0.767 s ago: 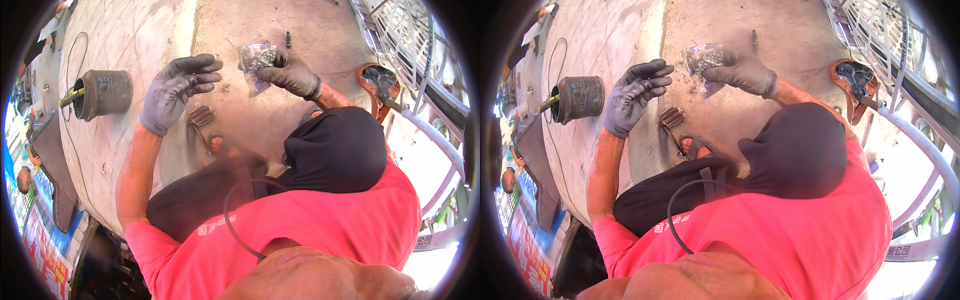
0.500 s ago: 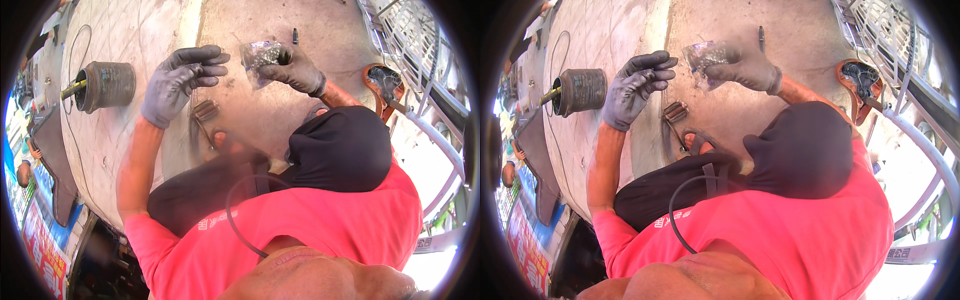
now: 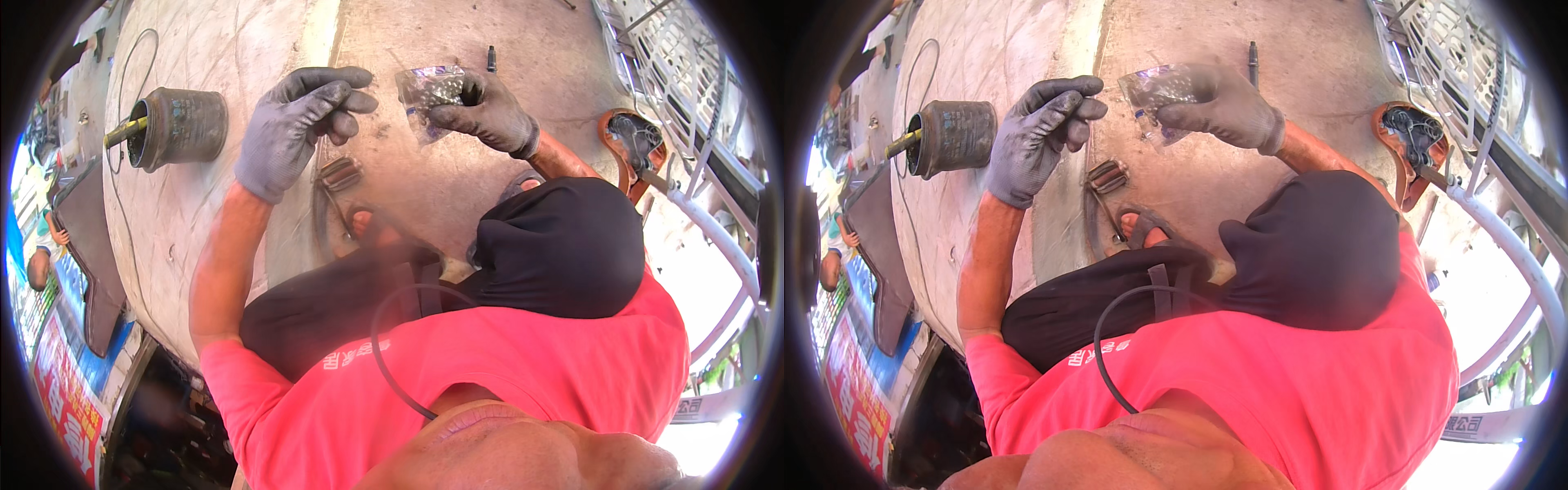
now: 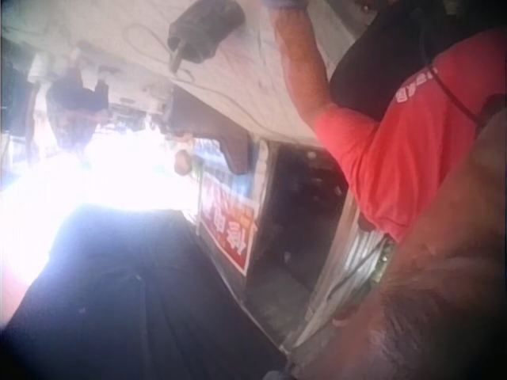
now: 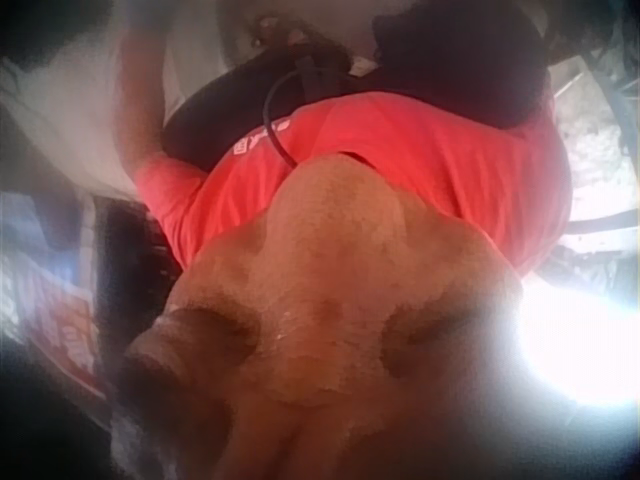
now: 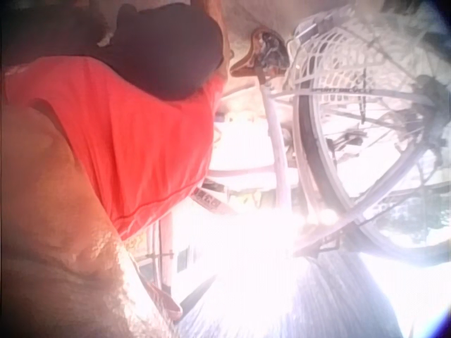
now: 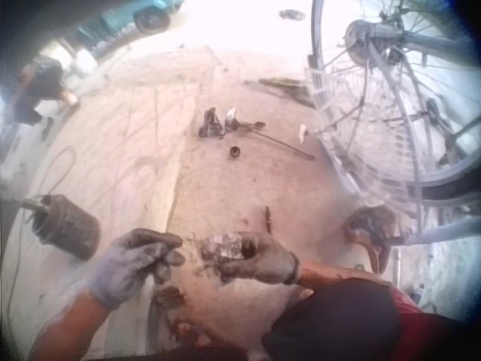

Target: The person sits on the ground and handles small bicycle parts, including ball bearings and a hub component. They use a screwdriver to apply grease from a container and then place the bearings into the hub part.

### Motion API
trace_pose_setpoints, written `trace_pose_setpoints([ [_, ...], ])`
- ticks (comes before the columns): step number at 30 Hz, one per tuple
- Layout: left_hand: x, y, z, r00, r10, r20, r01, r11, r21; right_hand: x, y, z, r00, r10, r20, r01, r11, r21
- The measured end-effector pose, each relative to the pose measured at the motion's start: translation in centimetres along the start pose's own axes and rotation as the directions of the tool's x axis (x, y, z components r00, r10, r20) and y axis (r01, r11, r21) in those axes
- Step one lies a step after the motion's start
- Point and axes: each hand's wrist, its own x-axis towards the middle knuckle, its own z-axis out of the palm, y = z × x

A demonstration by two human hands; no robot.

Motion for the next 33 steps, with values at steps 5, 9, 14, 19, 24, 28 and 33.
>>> trace_pose_setpoints([
  [5, -0.1, 0.7, 0.9, 0.997, 0.072, -0.011, -0.072, 0.997, 0.03, -0.2, 0.5, -0.1, 1.0, 0.019, 0.024, -0.02, 0.999, 0.051],
  [9, -0.2, 1.2, 1.3, 0.997, 0.072, -0.018, -0.071, 0.995, 0.072, -0.2, 0.1, -0.2, 0.997, 0.04, 0.071, -0.041, 0.999, 0.011],
  [14, -0.3, 1.4, 1.6, 0.994, 0.07, -0.079, -0.055, 0.982, 0.178, -0.3, 0.1, 0.0, 0.995, 0.04, 0.094, -0.044, 0.998, 0.044],
  [19, -1.1, 2.4, 3.3, 0.978, 0.131, -0.16, -0.07, 0.938, 0.34, -0.1, 0.4, 0.1, 0.993, 0.033, 0.113, -0.038, 0.998, 0.049],
  [24, -1.4, 2.3, 5.8, 0.975, 0.193, -0.111, -0.094, 0.81, 0.579, -0.1, 0.5, 0.3, 0.991, 0.029, 0.129, -0.032, 0.999, 0.025],
  [28, -1.0, 1.0, 5.6, 0.898, 0.43, 0.091, -0.322, 0.502, 0.803, -0.2, 0.4, 0.4, 0.991, 0.04, 0.131, -0.046, 0.998, 0.046],
  [33, -0.8, 0.8, 5.9, 0.858, 0.481, 0.182, -0.383, 0.361, 0.85, -0.4, 0.2, 0.5, 0.992, 0.038, 0.123, -0.045, 0.997, 0.058],
])
